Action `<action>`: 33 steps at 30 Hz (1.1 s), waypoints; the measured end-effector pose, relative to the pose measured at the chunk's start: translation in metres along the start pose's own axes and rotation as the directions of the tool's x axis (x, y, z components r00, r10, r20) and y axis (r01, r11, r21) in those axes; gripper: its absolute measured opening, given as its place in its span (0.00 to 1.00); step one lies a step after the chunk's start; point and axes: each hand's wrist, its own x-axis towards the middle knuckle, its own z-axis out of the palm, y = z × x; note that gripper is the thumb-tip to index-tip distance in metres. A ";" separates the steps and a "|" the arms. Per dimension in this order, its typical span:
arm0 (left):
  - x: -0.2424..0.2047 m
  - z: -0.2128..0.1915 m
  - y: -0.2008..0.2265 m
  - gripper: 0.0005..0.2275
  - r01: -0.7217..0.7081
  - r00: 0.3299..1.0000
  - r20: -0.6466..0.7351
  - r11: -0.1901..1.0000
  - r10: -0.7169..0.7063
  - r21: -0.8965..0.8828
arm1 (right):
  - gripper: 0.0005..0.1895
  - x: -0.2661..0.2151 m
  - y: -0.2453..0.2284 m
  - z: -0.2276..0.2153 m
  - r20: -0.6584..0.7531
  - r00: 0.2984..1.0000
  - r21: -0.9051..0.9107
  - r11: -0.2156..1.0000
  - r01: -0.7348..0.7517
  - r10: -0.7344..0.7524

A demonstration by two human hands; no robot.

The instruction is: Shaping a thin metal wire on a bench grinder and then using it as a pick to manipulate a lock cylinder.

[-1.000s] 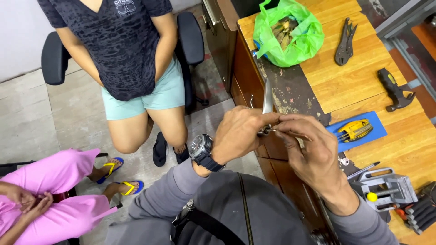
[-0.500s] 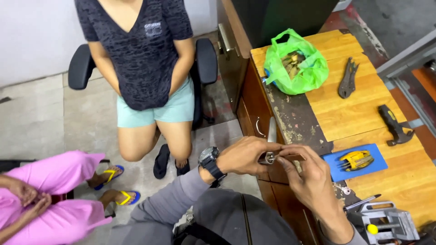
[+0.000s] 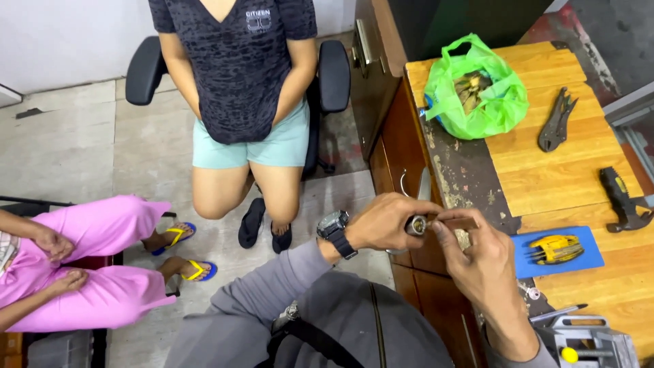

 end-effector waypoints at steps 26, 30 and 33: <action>0.019 -0.054 0.047 0.23 -0.025 0.999 -0.039 0.998 0.028 0.054 | 0.05 0.028 -0.029 -0.028 -0.189 0.940 0.116 0.944 0.307 -0.283; 0.019 -0.052 0.046 0.24 -0.056 0.998 -0.015 0.984 0.059 0.170 | 0.06 0.027 -0.033 -0.038 -0.062 0.970 0.147 0.959 0.242 -0.235; 0.019 -0.054 0.048 0.17 -0.064 0.998 -0.013 0.982 0.067 0.180 | 0.06 0.026 -0.037 -0.037 -0.051 0.993 0.145 0.983 0.114 -0.108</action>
